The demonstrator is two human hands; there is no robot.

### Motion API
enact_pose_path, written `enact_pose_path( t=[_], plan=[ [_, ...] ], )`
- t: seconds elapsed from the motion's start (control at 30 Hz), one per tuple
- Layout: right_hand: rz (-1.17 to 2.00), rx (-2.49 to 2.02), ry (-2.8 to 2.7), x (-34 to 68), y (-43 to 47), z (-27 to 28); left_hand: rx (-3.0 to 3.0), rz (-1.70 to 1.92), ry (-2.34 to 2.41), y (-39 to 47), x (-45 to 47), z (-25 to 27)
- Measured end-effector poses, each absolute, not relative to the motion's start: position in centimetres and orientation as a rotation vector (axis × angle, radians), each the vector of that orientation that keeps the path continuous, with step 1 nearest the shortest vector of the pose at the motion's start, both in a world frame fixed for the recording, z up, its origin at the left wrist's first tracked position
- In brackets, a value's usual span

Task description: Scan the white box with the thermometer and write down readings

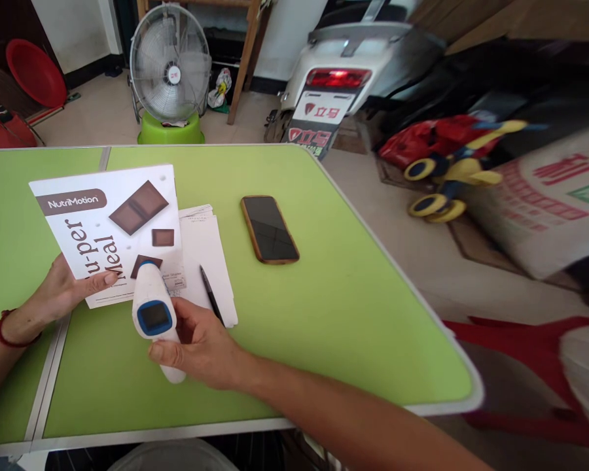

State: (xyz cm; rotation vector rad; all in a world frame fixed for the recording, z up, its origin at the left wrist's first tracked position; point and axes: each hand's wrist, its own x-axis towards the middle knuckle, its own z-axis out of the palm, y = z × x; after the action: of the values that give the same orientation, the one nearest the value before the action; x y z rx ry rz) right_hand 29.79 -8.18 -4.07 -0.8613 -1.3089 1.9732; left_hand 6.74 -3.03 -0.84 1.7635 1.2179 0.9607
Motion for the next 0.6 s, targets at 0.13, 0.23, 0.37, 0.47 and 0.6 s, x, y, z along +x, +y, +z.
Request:
enact_pose_path(
  t=[0.13,0.23,0.37,0.47,0.6],
  plan=[
    [1.996,-0.866,-1.312,29.7,-8.2,-3.9,1.755,0.947,1.215,-3.0,6.6,-0.9],
    [1.992,-0.85,-1.301,29.7,-8.1,-3.9,1.756,0.946,1.216,-3.0,6.4,-1.1],
    [2.001,-0.846,-1.303,29.8,-8.1,-3.9,1.723,0.91,1.25,-3.0,6.4,-1.0],
    [2.021,-0.85,-1.293,29.8,-8.2,-3.8,1.697,0.861,1.23,-3.0,6.3,-0.7],
    [2.021,-0.866,-1.273,29.9,-8.2,-3.7,1.707,0.813,1.138,-2.7,5.6,-0.5]
  ],
)
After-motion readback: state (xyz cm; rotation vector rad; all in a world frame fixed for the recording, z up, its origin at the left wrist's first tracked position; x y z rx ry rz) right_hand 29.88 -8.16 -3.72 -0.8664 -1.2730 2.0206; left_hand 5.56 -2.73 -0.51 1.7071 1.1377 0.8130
